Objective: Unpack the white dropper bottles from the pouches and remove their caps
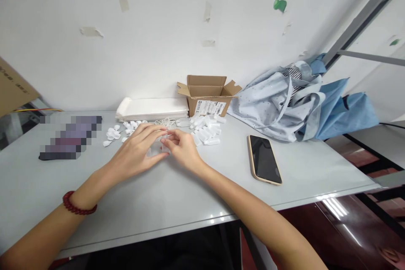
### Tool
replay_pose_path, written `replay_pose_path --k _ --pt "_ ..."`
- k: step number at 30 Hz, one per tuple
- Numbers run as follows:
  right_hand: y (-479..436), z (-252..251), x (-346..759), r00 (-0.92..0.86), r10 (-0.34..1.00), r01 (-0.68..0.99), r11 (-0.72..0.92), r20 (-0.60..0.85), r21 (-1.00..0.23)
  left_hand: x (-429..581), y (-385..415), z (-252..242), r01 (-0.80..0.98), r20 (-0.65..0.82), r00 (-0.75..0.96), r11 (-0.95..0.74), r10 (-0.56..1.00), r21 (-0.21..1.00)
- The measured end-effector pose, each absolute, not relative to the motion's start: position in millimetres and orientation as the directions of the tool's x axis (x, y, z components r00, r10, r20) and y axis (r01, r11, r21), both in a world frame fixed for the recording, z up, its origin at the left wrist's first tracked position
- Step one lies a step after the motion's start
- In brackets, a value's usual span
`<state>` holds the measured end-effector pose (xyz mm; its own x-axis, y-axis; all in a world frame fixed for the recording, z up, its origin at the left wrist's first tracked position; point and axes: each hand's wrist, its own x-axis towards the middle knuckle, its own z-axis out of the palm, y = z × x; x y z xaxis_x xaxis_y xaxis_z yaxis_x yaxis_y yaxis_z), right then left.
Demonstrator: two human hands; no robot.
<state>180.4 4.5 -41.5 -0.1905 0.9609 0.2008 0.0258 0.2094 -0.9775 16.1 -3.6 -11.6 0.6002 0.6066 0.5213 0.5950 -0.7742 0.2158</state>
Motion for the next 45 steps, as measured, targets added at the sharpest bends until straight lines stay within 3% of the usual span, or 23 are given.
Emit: replay_pose_path --k 6,12,16,28,37,40,42,45 --pt "4.1 -44.5 178.6 -0.175 0.971 0.125 0.184 0.161 -0.975 11.7 -0.3 -12.5 0.637 0.481 0.589 -0.739 0.650 0.219" --pt "-0.6 -41.7 176.7 -0.276 0.952 0.370 0.235 0.136 -0.899 -3.1 4.3 -12.2 0.712 0.227 0.568 -0.611 0.791 0.347" --pt "-2.1 -43.8 175.9 -0.341 0.925 0.450 0.316 0.166 -0.835 -9.8 5.9 -12.9 0.715 0.071 0.594 -0.566 0.801 0.410" --pt "-3.9 -43.2 176.6 -0.451 0.877 0.501 0.402 0.165 -0.767 -19.2 11.1 -18.7 0.692 0.054 0.620 -0.578 0.783 0.433" --pt "-1.7 -42.3 178.4 -0.459 0.866 0.532 0.446 0.197 -0.720 -18.0 17.3 -16.9 0.708 0.012 0.567 -0.495 0.824 0.503" --pt "7.1 -37.8 188.6 -0.433 0.864 0.634 0.494 0.257 -0.594 -16.2 25.5 -19.5 0.722 0.126 0.468 -0.460 0.875 0.516" --pt "13.8 -31.8 198.3 -0.408 0.868 0.755 0.496 0.285 -0.429 -15.8 33.3 -23.7 0.736 0.232 0.409 -0.470 0.882 0.488" --pt "20.8 -20.1 212.4 -0.332 0.925 0.913 0.364 0.185 -0.181 -15.9 45.8 -32.3 0.760 0.331 0.401 -0.512 0.854 0.401"
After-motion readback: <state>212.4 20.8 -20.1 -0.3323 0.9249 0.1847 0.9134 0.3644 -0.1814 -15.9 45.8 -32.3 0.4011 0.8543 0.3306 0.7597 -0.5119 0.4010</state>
